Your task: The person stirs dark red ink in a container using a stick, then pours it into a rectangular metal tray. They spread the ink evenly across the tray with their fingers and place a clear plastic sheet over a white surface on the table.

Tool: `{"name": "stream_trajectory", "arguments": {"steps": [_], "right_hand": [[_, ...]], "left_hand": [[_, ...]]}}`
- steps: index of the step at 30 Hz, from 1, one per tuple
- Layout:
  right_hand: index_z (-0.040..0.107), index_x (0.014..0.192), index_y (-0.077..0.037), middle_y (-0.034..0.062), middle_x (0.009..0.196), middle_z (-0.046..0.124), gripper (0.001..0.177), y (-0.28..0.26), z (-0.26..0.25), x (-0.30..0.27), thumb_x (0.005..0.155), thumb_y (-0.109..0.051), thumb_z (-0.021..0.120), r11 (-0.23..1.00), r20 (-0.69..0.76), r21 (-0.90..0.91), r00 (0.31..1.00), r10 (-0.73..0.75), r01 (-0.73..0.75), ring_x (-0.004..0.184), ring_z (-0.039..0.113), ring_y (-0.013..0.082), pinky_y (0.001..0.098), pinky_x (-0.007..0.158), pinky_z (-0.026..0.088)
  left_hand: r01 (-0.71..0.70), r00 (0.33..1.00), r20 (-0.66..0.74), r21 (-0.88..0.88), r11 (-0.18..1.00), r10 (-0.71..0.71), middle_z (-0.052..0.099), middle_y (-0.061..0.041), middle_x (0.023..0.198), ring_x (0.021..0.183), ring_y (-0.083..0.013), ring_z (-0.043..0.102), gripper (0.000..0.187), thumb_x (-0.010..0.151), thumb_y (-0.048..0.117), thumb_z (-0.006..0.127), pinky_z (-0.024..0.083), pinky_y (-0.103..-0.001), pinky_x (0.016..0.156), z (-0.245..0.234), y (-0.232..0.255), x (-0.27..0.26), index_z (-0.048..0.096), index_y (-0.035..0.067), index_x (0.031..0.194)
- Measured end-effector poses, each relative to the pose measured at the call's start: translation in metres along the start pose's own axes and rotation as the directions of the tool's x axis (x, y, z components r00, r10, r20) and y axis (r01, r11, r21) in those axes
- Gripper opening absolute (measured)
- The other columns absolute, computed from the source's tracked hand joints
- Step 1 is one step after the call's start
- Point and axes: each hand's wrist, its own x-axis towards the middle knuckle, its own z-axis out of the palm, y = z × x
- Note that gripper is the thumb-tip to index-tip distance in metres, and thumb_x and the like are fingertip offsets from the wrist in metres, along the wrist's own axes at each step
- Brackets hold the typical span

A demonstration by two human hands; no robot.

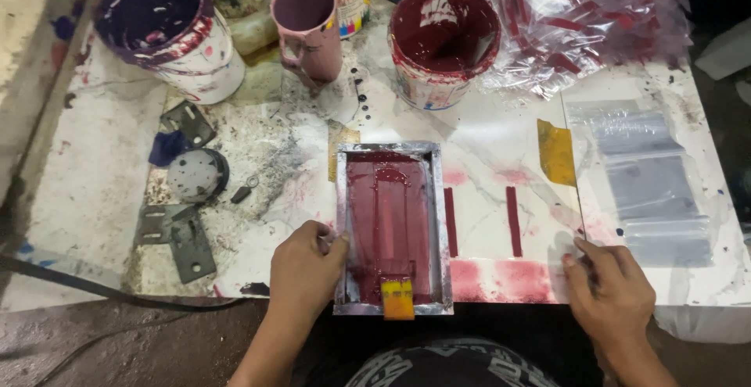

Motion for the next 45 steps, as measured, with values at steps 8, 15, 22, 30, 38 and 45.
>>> {"name": "stream_trajectory", "arguments": {"steps": [8,15,22,30,38,45], "right_hand": [[0.07,0.122,-0.017,0.0087,0.114,0.068,0.042,-0.14,-0.006,0.006,0.088,-0.042,0.072,0.913,0.288,0.309,0.889,-0.356,0.266,0.097,0.068,0.0273,0.0387,0.082,0.057],[0.065,0.114,-0.015,0.005,0.097,0.06,0.036,-0.2,0.013,0.027,0.085,-0.031,0.079,0.802,0.493,0.287,0.636,-0.593,0.525,0.076,0.059,0.0289,0.0443,0.061,0.051],[0.063,0.098,-0.011,0.007,0.084,0.056,0.01,-0.2,0.031,0.05,0.097,-0.021,0.061,0.783,0.467,0.244,0.639,-0.612,0.572,0.067,0.06,0.0305,0.0472,0.052,0.049],[0.068,0.089,-0.013,0.0134,0.119,0.074,0.02,-0.209,0.057,0.134,0.098,-0.029,0.06,0.975,0.764,0.202,0.609,-0.213,0.088,0.104,0.075,0.034,0.0503,0.09,0.064],[0.072,0.101,-0.011,0.0038,0.093,0.065,0.011,-0.203,0.116,0.166,0.096,-0.017,0.066,0.874,0.436,0.217,0.757,-0.486,0.435,0.073,0.065,0.031,0.0473,0.046,0.049],[0.072,0.096,-0.012,0.0025,0.084,0.062,0.011,-0.208,0.129,0.174,0.1,-0.019,0.064,0.845,0.396,0.196,0.748,-0.532,0.498,0.065,0.061,0.0273,0.0431,0.042,0.045]], "left_hand": [[-0.538,0.805,-0.169,0.195,0.82,0.569,0.054,-0.013,0.14,0.128,-0.0344,0.051,0.061,0.086,0.037,0.07,0.046,-0.053,0.099,0.01,-0.067,-0.011,0.057,0.009,0.139],[-0.682,0.683,0.015,0.371,0.63,0.73,0.035,-0.014,0.164,0.147,-0.0422,0.032,0.076,0.094,0.053,0.064,0.035,-0.064,0.103,0.031,-0.082,-0.013,0.046,0.003,0.149],[-0.639,0.763,0.203,0.379,0.669,0.614,0.018,-0.014,0.17,0.154,-0.0431,0.012,0.1,0.085,0.069,0.073,0.022,-0.075,0.11,0.022,-0.069,-0.012,0.038,0.003,0.152],[-0.614,0.777,0.198,0.446,0.651,0.597,0.026,-0.017,0.167,0.153,-0.0452,0.018,0.102,0.073,0.061,0.092,0.026,-0.078,0.107,0.023,-0.054,-0.014,0.05,0.0,0.142],[-0.542,0.84,0.334,0.534,0.649,0.427,0.014,-0.011,0.171,0.155,-0.0406,0.009,0.102,0.083,0.07,0.079,0.02,-0.078,0.11,0.011,-0.036,-0.018,0.04,0.006,0.151],[-0.538,0.843,0.333,0.511,0.671,0.422,0.015,-0.011,0.17,0.155,-0.0409,0.01,0.103,0.082,0.07,0.08,0.021,-0.08,0.11,0.01,-0.036,-0.019,0.039,0.006,0.151]]}}
